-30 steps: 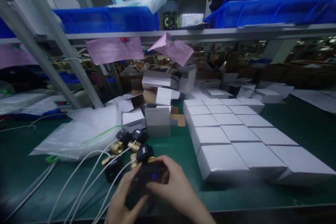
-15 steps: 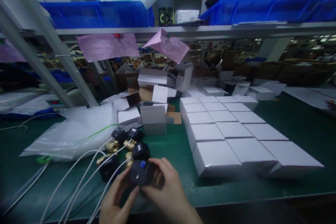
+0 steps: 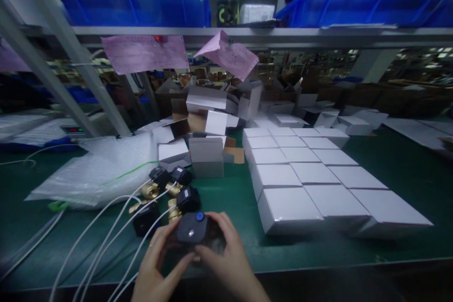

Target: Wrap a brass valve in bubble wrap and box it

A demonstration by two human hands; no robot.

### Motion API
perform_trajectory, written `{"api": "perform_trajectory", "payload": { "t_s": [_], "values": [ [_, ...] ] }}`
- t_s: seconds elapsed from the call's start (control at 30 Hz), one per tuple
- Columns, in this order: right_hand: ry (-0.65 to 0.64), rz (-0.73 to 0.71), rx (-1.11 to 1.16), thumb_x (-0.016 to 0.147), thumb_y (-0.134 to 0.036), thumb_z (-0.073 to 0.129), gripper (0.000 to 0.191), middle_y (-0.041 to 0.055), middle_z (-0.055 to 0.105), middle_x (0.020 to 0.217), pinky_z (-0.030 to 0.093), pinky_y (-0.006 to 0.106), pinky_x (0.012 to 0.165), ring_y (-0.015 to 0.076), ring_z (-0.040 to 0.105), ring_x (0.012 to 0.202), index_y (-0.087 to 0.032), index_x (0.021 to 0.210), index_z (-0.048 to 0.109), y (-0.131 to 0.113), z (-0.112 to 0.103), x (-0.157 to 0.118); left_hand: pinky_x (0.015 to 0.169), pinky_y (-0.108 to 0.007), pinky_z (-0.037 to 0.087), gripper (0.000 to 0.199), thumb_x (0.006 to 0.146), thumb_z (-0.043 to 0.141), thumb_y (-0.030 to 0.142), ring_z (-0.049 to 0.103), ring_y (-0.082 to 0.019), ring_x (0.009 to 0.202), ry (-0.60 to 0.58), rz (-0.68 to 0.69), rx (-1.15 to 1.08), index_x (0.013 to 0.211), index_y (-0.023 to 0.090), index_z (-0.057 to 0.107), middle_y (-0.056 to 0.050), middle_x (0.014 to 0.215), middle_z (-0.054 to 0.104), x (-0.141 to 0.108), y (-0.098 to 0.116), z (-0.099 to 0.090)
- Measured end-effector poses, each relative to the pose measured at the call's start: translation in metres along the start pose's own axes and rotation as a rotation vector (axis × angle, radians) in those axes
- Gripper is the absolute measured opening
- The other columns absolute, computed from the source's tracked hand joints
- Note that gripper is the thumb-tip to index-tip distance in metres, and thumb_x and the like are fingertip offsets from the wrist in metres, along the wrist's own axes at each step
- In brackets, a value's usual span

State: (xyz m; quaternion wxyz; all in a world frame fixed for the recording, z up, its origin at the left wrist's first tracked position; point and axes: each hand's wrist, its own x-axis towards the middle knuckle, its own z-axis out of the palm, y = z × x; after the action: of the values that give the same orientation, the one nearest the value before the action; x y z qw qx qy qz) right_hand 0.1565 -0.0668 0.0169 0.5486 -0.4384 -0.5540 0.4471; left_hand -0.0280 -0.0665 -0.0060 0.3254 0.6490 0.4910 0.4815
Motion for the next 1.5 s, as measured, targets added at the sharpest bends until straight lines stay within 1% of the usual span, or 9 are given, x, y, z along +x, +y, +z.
{"api": "perform_trajectory", "payload": {
  "t_s": [0.23,0.4,0.57,0.73,0.97,1.2,1.3,1.4,1.5],
  "values": [
    [-0.083,0.037,0.167,0.077,-0.020,0.069,0.052,0.0080,0.061,0.127,0.052,0.032,0.096,0.0249,0.062,0.116,-0.024,0.128,0.064,0.008,-0.010,-0.002,0.075,-0.030,0.063,0.044,0.085,0.074,0.031,0.069,-0.020,0.091,0.047,0.070,-0.005,0.128,0.034,0.063,-0.004,0.123,0.061,0.002,0.013,0.001],
    [-0.131,0.122,0.227,0.089,-0.035,0.070,0.063,0.0147,0.051,0.147,0.038,0.042,0.116,0.0286,0.047,0.138,-0.018,0.146,0.048,0.009,0.001,-0.006,0.064,-0.027,0.061,0.049,0.082,0.077,0.030,0.067,-0.016,0.075,-0.008,-0.015,-0.127,0.129,0.033,0.063,-0.004,0.125,0.062,-0.003,0.020,0.008],
    [-0.104,0.102,0.308,0.093,-0.042,0.070,0.072,0.0182,0.053,0.145,0.042,0.044,0.113,0.0284,0.053,0.133,-0.018,0.151,0.036,0.006,0.014,-0.010,0.063,-0.023,0.058,0.037,0.083,0.076,0.036,0.064,-0.014,0.070,0.152,-0.093,-0.185,0.118,0.028,0.067,-0.003,0.113,0.061,-0.005,0.023,0.014],
    [-0.113,0.127,0.355,0.084,-0.031,0.075,0.079,0.0190,0.055,0.143,0.044,0.045,0.112,0.0284,0.053,0.133,-0.018,0.149,0.031,0.001,0.019,-0.011,0.062,-0.026,0.060,0.037,0.084,0.073,0.027,0.067,-0.017,0.073,0.116,-0.013,-0.083,0.120,0.025,0.066,-0.007,0.115,0.062,-0.006,0.017,0.010],
    [-0.083,0.136,0.309,0.083,-0.028,0.072,0.066,0.0156,0.058,0.136,0.047,0.044,0.109,0.0281,0.059,0.125,-0.020,0.142,0.044,0.000,0.018,-0.008,0.087,-0.033,0.062,0.048,0.088,0.074,0.036,0.070,-0.025,0.104,0.109,-0.005,-0.010,0.131,0.024,0.059,-0.009,0.125,0.066,-0.008,0.004,0.007],
    [0.038,-0.080,0.132,0.085,-0.017,0.067,0.062,0.0037,0.055,0.104,0.059,0.026,0.081,0.0170,0.066,0.087,-0.028,0.144,0.056,0.029,0.031,-0.027,0.110,-0.041,0.050,0.043,0.095,0.064,0.045,0.056,-0.028,0.131,0.227,-0.056,-0.018,0.134,0.028,0.059,-0.007,0.143,0.057,-0.016,-0.005,0.007],
    [-0.028,-0.085,0.063,0.091,-0.015,0.060,0.064,0.0089,0.056,0.120,0.057,0.032,0.092,0.0220,0.065,0.104,-0.029,0.151,0.047,0.032,0.035,-0.035,0.116,-0.056,0.042,0.068,0.083,0.075,0.053,0.050,-0.035,0.136,0.221,-0.158,0.055,0.141,0.026,0.051,-0.011,0.146,0.054,-0.015,-0.003,0.010],
    [-0.085,-0.187,-0.045,0.088,-0.009,0.055,0.063,0.0088,0.056,0.131,0.047,0.035,0.107,0.0243,0.057,0.121,-0.030,0.148,0.052,0.021,0.032,-0.034,0.115,-0.061,0.040,0.088,0.071,0.083,0.056,0.053,-0.038,0.133,0.192,-0.375,-0.118,0.143,0.022,0.044,-0.015,0.140,0.058,-0.008,0.002,0.014],
    [-0.035,-0.250,-0.062,0.087,-0.010,0.053,0.048,0.0047,0.061,0.114,0.051,0.026,0.093,0.0200,0.061,0.106,-0.030,0.129,0.066,0.010,0.026,-0.027,0.111,-0.048,0.048,0.078,0.074,0.081,0.047,0.061,-0.033,0.124,0.149,-0.422,-0.386,0.138,0.020,0.044,-0.015,0.135,0.062,-0.002,0.009,0.014]
  ]
}}
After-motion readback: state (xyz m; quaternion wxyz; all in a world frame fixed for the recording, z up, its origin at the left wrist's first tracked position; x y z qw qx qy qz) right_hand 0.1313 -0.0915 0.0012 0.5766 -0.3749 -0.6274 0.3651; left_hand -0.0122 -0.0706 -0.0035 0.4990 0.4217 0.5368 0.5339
